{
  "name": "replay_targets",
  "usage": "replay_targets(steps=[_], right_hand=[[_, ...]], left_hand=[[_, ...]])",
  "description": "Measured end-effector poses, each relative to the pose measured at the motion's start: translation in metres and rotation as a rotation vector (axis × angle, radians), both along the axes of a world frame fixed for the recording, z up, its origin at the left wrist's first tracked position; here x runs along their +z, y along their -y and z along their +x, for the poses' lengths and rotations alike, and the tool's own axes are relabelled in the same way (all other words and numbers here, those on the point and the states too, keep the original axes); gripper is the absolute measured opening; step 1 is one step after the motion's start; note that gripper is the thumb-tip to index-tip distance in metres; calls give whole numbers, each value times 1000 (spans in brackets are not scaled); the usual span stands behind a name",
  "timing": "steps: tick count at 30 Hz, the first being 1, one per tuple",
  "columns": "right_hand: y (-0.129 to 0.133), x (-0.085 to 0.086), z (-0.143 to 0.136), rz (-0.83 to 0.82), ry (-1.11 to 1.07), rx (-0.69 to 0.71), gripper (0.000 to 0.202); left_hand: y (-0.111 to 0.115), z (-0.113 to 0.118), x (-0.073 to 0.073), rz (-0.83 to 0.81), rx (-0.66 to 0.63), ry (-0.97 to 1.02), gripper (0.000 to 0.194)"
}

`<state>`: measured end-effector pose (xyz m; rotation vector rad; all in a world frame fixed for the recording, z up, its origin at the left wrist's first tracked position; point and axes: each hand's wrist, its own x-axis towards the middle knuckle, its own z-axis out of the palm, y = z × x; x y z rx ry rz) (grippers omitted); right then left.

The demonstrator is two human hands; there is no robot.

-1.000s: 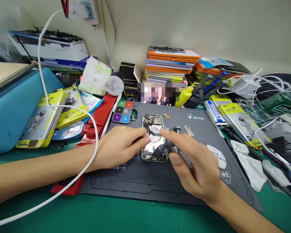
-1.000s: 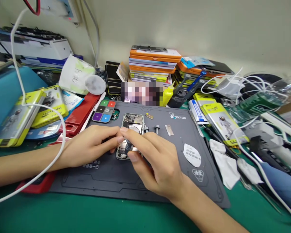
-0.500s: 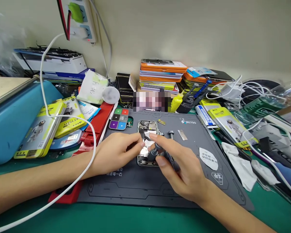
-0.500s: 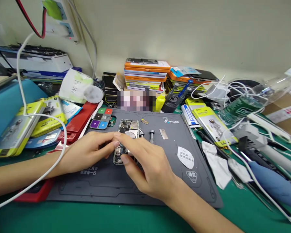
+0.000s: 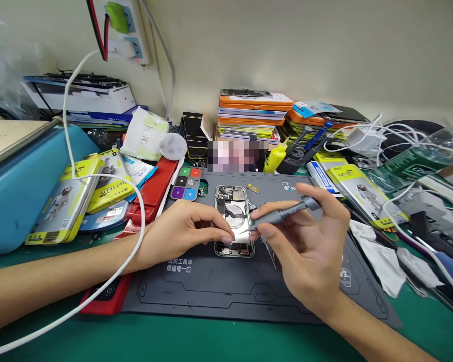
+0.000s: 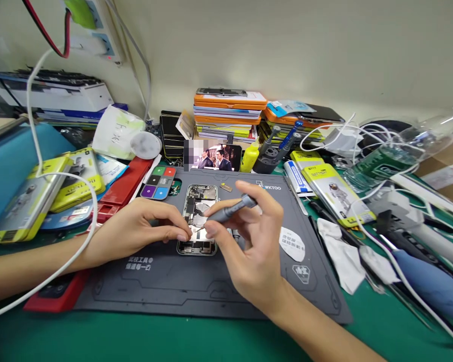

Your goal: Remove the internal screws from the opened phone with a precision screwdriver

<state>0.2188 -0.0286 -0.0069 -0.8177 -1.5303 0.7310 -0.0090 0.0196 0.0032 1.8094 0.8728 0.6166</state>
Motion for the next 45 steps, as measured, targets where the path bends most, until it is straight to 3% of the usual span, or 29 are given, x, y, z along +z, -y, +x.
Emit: replay_targets(steps=[5,22,45], right_hand=[[-1,0,-2,-122,-83,70,53],[-7,3,0,-204,-62,103,45],[-9,1,0,-185,-89,102,45]], left_hand=[[0,-1,-1,-58,-47,2,12],[1,-4,1,20,-103,4,14],[2,0,3,69,-70,25,13]])
